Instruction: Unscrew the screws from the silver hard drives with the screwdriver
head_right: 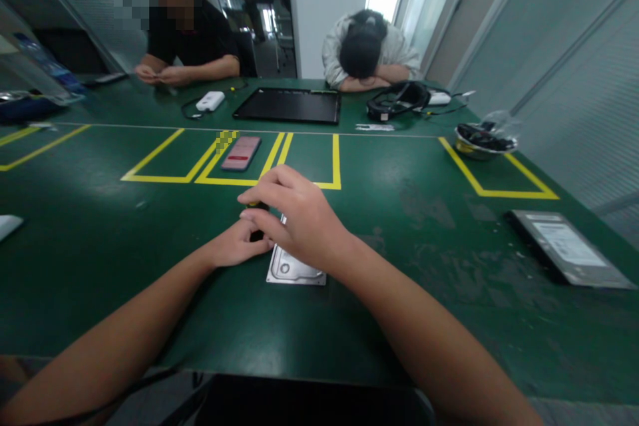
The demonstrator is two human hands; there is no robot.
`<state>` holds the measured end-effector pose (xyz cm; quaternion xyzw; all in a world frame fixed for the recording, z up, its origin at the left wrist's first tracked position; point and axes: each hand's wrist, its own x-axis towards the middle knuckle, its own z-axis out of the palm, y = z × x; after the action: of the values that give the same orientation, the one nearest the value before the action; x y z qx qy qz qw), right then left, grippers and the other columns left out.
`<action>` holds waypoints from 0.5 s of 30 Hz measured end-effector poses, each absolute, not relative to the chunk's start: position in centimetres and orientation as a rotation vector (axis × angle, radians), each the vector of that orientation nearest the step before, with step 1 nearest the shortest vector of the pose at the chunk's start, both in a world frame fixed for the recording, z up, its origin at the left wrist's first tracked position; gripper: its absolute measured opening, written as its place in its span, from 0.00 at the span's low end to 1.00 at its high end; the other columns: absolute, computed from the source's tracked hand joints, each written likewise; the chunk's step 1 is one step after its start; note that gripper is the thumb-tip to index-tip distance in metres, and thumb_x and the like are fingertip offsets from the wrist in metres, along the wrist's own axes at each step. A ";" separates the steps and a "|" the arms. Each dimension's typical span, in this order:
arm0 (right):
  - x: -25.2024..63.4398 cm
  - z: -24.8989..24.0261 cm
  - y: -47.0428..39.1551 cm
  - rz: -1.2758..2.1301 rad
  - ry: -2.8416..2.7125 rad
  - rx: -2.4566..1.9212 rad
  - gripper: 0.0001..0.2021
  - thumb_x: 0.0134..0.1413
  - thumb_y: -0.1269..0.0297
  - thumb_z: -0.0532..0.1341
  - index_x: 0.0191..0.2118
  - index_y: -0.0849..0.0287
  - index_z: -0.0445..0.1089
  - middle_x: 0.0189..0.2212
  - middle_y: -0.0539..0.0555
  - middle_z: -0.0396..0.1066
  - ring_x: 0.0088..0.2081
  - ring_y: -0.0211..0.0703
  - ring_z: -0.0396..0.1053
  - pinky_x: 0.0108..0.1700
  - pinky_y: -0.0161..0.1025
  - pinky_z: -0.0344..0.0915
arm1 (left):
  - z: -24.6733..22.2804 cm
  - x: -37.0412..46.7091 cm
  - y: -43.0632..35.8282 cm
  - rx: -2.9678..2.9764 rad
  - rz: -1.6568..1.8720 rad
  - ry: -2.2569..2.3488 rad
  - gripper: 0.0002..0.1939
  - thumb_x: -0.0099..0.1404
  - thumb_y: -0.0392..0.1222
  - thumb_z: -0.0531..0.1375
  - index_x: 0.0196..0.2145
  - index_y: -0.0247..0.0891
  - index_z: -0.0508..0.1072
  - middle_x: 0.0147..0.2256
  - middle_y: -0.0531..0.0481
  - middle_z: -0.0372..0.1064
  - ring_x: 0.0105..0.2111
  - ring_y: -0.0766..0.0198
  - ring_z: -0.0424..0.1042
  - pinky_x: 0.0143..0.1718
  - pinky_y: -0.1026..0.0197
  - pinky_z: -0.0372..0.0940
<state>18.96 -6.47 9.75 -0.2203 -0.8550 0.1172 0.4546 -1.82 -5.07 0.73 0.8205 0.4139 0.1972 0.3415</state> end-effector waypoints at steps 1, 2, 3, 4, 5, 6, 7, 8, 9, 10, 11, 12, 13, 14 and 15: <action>19.0 9.8 -6.5 0.291 -2.112 -0.548 0.08 0.60 0.67 0.59 0.41 0.62 0.74 0.39 0.57 0.74 0.42 0.41 0.71 0.45 0.41 0.69 | 0.7 -1.8 -5.0 2.144 0.523 1.073 0.07 0.60 0.42 0.58 0.28 0.36 0.69 0.28 0.53 0.67 0.31 0.64 0.66 0.36 0.60 0.62; 19.0 9.8 -6.5 0.296 -2.120 -0.545 0.08 0.60 0.69 0.58 0.42 0.61 0.74 0.40 0.57 0.75 0.43 0.41 0.72 0.46 0.41 0.69 | 0.7 -1.8 -5.0 2.158 0.528 1.070 0.06 0.60 0.41 0.58 0.29 0.36 0.69 0.27 0.53 0.67 0.30 0.64 0.66 0.35 0.61 0.61; 19.0 9.8 -6.5 0.304 -2.129 -0.539 0.10 0.60 0.72 0.56 0.43 0.61 0.74 0.41 0.57 0.76 0.45 0.41 0.72 0.48 0.42 0.68 | 0.7 -1.9 -5.0 2.175 0.531 1.072 0.05 0.59 0.40 0.58 0.29 0.36 0.69 0.27 0.54 0.67 0.30 0.64 0.66 0.36 0.61 0.61; 19.0 9.8 -6.5 0.312 -2.136 -0.532 0.11 0.59 0.73 0.55 0.44 0.60 0.73 0.42 0.56 0.76 0.46 0.42 0.72 0.50 0.43 0.68 | 0.7 -1.8 -5.0 2.187 0.531 1.075 0.04 0.59 0.40 0.58 0.30 0.36 0.70 0.26 0.54 0.67 0.30 0.64 0.66 0.36 0.61 0.60; 19.0 9.8 -6.5 0.320 -2.139 -0.525 0.13 0.59 0.74 0.54 0.44 0.59 0.73 0.44 0.55 0.76 0.47 0.42 0.72 0.51 0.43 0.67 | 0.7 -1.8 -5.0 2.193 0.530 1.076 0.04 0.59 0.40 0.59 0.31 0.36 0.71 0.26 0.54 0.67 0.30 0.64 0.66 0.36 0.60 0.60; 19.0 9.8 -6.5 0.324 -2.135 -0.521 0.13 0.59 0.74 0.54 0.45 0.59 0.73 0.44 0.55 0.76 0.48 0.42 0.72 0.52 0.44 0.67 | 0.7 -1.8 -5.0 2.187 0.527 1.077 0.05 0.59 0.40 0.59 0.32 0.36 0.71 0.27 0.54 0.67 0.30 0.64 0.66 0.36 0.60 0.61; 19.0 9.7 -6.5 0.324 -2.127 -0.525 0.11 0.59 0.72 0.56 0.44 0.59 0.73 0.44 0.56 0.75 0.48 0.42 0.72 0.51 0.44 0.67 | 0.7 -1.8 -5.0 2.172 0.519 1.074 0.05 0.60 0.40 0.58 0.32 0.36 0.72 0.27 0.53 0.68 0.30 0.64 0.66 0.36 0.60 0.61; 18.9 9.7 -6.5 0.321 -2.113 -0.537 0.09 0.59 0.70 0.58 0.44 0.59 0.73 0.44 0.56 0.74 0.47 0.43 0.71 0.50 0.44 0.68 | 0.8 -1.8 -5.1 2.153 0.511 1.070 0.06 0.60 0.40 0.58 0.33 0.35 0.72 0.28 0.53 0.68 0.30 0.64 0.66 0.36 0.61 0.61; 18.9 9.7 -6.5 0.315 -2.097 -0.557 0.08 0.59 0.67 0.60 0.42 0.60 0.73 0.42 0.57 0.73 0.46 0.43 0.71 0.48 0.43 0.68 | 0.8 -1.8 -5.1 2.137 0.505 1.069 0.06 0.60 0.40 0.58 0.32 0.35 0.71 0.28 0.53 0.68 0.30 0.64 0.66 0.35 0.61 0.61; 18.8 9.7 -6.5 0.308 -2.079 -0.581 0.07 0.58 0.66 0.61 0.41 0.60 0.74 0.40 0.56 0.72 0.44 0.43 0.70 0.45 0.42 0.68 | 0.8 -1.8 -5.1 2.128 0.503 1.071 0.06 0.61 0.41 0.58 0.32 0.35 0.71 0.28 0.53 0.68 0.30 0.64 0.66 0.35 0.61 0.61; 18.8 9.6 -6.6 0.304 -2.063 -0.601 0.07 0.58 0.65 0.62 0.40 0.60 0.74 0.38 0.56 0.72 0.42 0.42 0.70 0.43 0.41 0.68 | 0.8 -1.8 -5.1 2.128 0.503 1.075 0.06 0.61 0.41 0.58 0.31 0.35 0.71 0.28 0.53 0.68 0.30 0.64 0.66 0.35 0.61 0.61; 18.8 9.6 -6.6 0.305 -2.054 -0.606 0.06 0.58 0.66 0.61 0.39 0.60 0.74 0.37 0.55 0.72 0.41 0.42 0.70 0.43 0.41 0.68 | 0.8 -1.8 -5.1 2.137 0.508 1.076 0.06 0.61 0.41 0.58 0.31 0.35 0.70 0.27 0.53 0.67 0.30 0.64 0.66 0.35 0.61 0.61; 18.7 9.6 -6.6 0.311 -2.055 -0.595 0.06 0.59 0.68 0.59 0.39 0.59 0.73 0.37 0.55 0.73 0.41 0.41 0.70 0.43 0.40 0.68 | 0.8 -1.8 -5.1 2.150 0.513 1.076 0.06 0.60 0.41 0.58 0.31 0.35 0.70 0.27 0.53 0.67 0.30 0.64 0.66 0.34 0.61 0.61; 18.7 9.6 -6.6 0.318 -2.062 -0.574 0.07 0.59 0.71 0.58 0.40 0.59 0.73 0.38 0.55 0.74 0.43 0.41 0.71 0.45 0.41 0.68 | 0.7 -1.8 -5.0 2.160 0.517 1.078 0.06 0.60 0.41 0.59 0.31 0.35 0.71 0.27 0.53 0.67 0.30 0.64 0.66 0.34 0.61 0.61; 18.7 9.6 -6.6 0.324 -2.074 -0.549 0.09 0.59 0.73 0.56 0.41 0.60 0.73 0.40 0.55 0.75 0.44 0.41 0.72 0.47 0.42 0.68 | 0.8 -1.8 -5.0 2.165 0.514 1.079 0.06 0.60 0.41 0.59 0.31 0.35 0.71 0.28 0.52 0.67 0.31 0.63 0.66 0.35 0.61 0.61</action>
<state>18.72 -6.60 9.60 -0.2236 -0.8451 0.1321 0.4672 -1.81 -5.04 0.75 0.8269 0.4121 0.1965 0.3283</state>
